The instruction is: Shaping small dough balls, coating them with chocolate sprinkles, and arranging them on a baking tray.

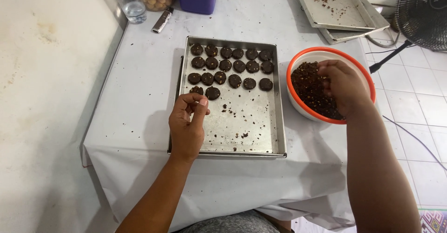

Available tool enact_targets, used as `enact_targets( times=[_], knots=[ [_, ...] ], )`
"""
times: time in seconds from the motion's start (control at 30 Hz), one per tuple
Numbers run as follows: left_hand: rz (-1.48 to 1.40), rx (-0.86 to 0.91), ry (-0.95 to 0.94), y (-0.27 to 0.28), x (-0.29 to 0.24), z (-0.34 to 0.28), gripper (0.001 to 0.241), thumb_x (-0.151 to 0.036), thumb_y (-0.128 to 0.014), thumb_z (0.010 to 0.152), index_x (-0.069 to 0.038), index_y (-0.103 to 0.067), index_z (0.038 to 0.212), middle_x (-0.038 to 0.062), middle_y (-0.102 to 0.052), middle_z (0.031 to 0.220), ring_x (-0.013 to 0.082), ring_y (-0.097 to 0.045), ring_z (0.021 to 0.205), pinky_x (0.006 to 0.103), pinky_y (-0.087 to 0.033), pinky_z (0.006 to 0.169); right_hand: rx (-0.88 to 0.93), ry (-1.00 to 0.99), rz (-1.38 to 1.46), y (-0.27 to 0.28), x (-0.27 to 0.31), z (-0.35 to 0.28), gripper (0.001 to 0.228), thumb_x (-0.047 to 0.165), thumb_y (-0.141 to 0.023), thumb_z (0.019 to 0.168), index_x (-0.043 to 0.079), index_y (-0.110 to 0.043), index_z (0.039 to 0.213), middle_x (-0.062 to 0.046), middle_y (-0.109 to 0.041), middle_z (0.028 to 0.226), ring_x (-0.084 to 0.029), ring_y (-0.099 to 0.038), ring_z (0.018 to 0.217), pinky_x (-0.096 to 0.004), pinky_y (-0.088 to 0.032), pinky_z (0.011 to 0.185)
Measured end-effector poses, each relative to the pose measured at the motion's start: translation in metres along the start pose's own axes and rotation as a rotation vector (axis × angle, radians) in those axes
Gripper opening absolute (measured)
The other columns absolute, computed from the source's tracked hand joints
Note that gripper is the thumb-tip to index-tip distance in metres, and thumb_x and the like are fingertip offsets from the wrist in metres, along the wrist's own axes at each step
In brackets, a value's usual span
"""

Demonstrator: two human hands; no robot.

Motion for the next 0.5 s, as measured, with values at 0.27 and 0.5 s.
enact_targets(
  times=[0.27,0.5],
  knots=[
    [0.000,-0.008,0.001,0.001,0.001,0.000,0.013,-0.024,-0.064,0.098,-0.012,-0.066,0.102,0.000,-0.068,0.099,0.0120,-0.059,0.083,0.0272,-0.058,0.081,0.049,0.249,-0.844,0.002,0.008,0.000,0.036,0.015,-0.054,0.097,0.022,-0.070,0.129,-0.002,-0.072,0.125,-0.028,-0.065,0.106,-0.042,-0.049,0.088],
    [0.009,-0.003,-0.051,0.000,-0.001,-0.001,0.009,-0.020,-0.063,0.098,-0.012,-0.065,0.100,0.000,-0.067,0.098,0.0133,-0.059,0.081,0.0266,-0.054,0.079,0.048,0.251,-1.455,0.018,-0.002,0.019,0.053,0.020,-0.045,0.095,0.043,-0.060,0.141,0.007,-0.061,0.142,-0.027,-0.067,0.117,-0.046,-0.059,0.081]
  ],
)
Point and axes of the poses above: each hand's wrist, its own z-axis towards the middle knuckle, its own y-axis out of the back of the hand, x = y × z, the point moved 2 cm from there along z, towards the middle knuckle
